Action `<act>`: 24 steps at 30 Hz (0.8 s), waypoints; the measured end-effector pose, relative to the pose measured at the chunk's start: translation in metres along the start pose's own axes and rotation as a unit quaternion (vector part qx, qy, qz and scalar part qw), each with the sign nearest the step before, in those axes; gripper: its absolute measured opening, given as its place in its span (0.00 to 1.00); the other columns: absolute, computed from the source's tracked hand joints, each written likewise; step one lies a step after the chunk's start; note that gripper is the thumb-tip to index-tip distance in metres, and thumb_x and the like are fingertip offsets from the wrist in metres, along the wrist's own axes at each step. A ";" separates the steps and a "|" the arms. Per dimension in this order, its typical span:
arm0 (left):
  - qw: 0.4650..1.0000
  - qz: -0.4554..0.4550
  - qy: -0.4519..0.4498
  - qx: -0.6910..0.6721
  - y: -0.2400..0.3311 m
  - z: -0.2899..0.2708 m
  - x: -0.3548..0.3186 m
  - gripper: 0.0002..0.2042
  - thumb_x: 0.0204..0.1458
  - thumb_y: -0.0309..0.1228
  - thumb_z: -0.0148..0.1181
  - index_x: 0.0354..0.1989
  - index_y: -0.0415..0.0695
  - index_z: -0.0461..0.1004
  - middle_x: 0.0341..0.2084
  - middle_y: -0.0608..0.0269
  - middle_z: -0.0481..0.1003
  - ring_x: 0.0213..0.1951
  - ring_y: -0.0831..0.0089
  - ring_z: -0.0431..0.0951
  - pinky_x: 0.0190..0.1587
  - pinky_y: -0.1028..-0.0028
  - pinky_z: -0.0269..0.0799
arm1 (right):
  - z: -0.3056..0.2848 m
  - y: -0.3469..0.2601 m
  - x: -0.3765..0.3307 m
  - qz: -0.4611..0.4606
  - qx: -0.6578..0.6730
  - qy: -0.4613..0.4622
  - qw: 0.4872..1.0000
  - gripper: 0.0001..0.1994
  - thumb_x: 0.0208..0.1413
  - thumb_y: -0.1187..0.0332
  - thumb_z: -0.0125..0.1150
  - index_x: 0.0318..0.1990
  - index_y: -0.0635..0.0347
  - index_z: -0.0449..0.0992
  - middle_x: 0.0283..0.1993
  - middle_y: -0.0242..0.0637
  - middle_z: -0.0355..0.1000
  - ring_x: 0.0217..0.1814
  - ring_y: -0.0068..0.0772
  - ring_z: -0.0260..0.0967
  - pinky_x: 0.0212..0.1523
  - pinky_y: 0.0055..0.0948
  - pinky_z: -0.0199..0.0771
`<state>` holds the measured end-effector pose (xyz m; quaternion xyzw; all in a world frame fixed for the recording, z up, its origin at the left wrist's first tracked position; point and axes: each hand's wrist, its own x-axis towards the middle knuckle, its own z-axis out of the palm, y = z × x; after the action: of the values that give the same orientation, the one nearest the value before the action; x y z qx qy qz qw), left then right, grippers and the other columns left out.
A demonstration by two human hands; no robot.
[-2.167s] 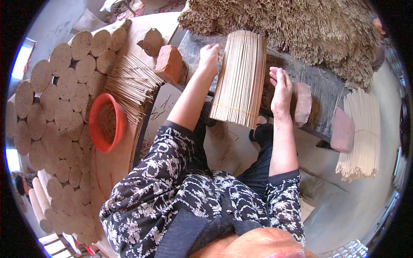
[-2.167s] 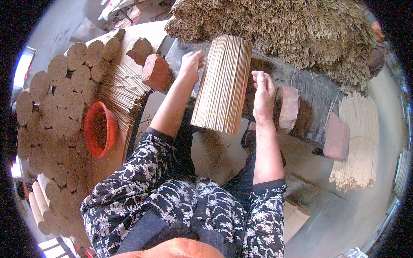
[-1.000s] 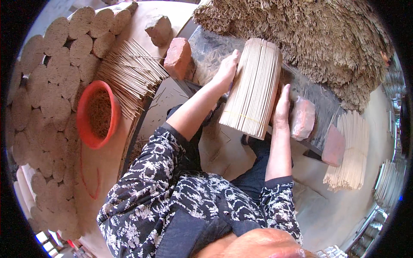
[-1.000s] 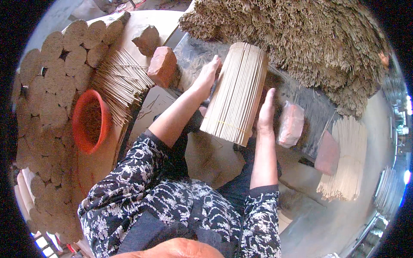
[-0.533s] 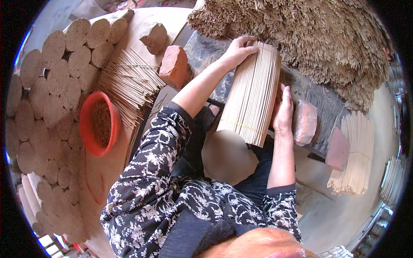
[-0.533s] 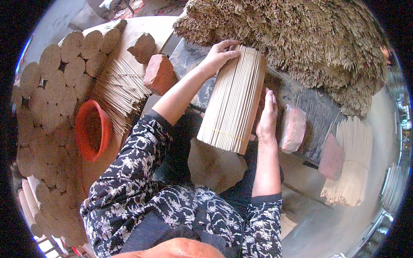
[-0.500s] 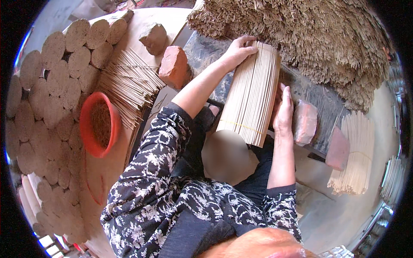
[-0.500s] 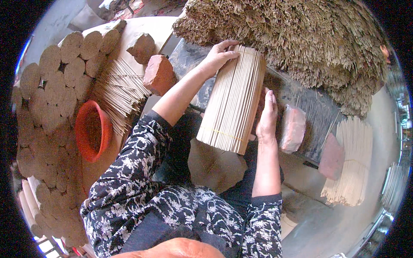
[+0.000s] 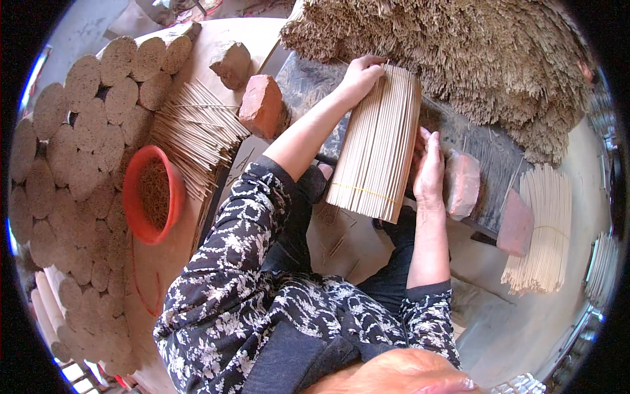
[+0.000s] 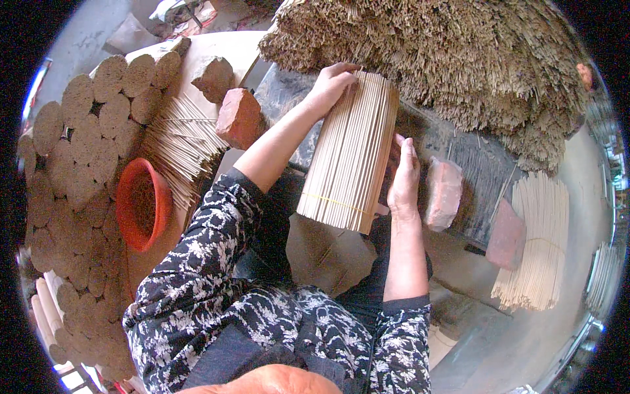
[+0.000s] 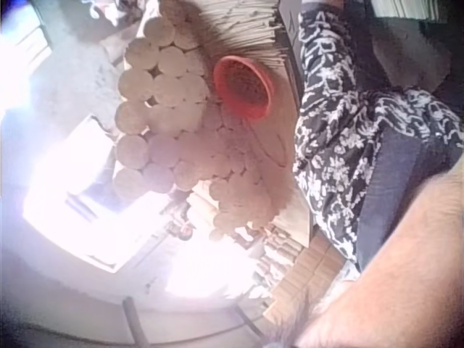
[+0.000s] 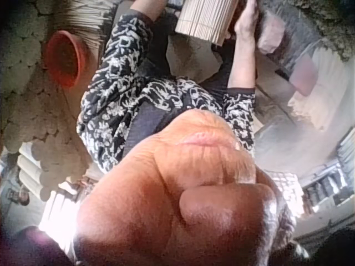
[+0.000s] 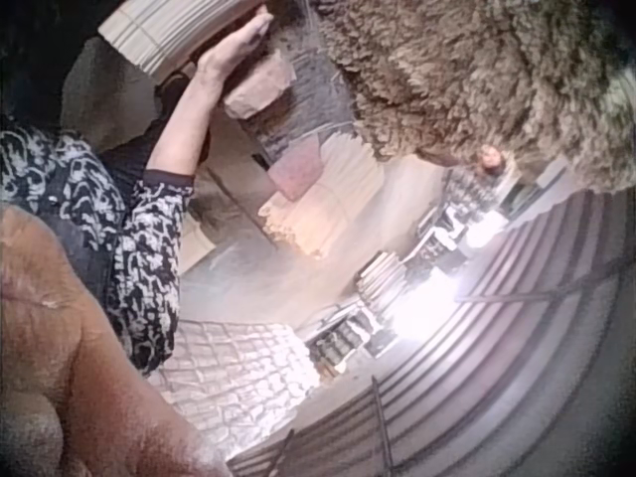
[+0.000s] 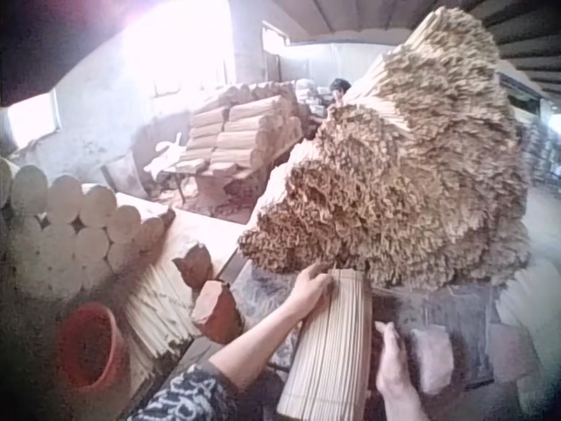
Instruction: Bundling a set of bamboo or wooden sticks together and securing them with a rubber band on a workbench.
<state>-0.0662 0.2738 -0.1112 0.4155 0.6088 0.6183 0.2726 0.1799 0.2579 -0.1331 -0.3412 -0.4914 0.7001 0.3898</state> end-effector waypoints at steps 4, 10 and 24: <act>0.995 -0.077 0.015 -0.057 0.008 -0.001 0.006 0.19 0.48 0.37 0.56 0.41 0.33 0.77 0.28 0.54 0.78 0.32 0.69 0.76 0.41 0.72 0.70 | -0.002 -0.004 -0.005 0.028 0.020 -0.020 0.999 0.30 0.65 0.45 0.36 0.58 0.63 0.64 0.54 0.40 0.68 0.56 0.34 0.63 0.59 0.35 0.58; 0.990 -0.139 0.010 0.020 0.015 0.009 0.023 0.14 0.48 0.34 0.63 0.37 0.33 0.78 0.31 0.52 0.79 0.33 0.66 0.79 0.39 0.67 0.75 | 0.000 -0.006 -0.005 0.028 0.014 -0.017 0.999 0.30 0.64 0.45 0.38 0.59 0.64 0.63 0.54 0.40 0.68 0.56 0.33 0.63 0.58 0.35 0.59; 0.968 -0.241 0.053 -0.051 0.017 0.004 -0.067 0.33 0.59 0.55 0.40 0.59 0.35 0.62 0.58 0.46 0.63 0.59 0.59 0.64 0.59 0.65 0.59 | -0.010 0.002 0.004 -0.005 -0.021 -0.021 1.000 0.30 0.65 0.46 0.38 0.58 0.65 0.63 0.59 0.39 0.64 0.61 0.32 0.59 0.63 0.31 0.54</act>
<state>-0.0258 0.2174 -0.1066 0.2084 0.6721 0.5857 0.4022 0.1858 0.2649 -0.1384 -0.3321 -0.5159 0.6946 0.3757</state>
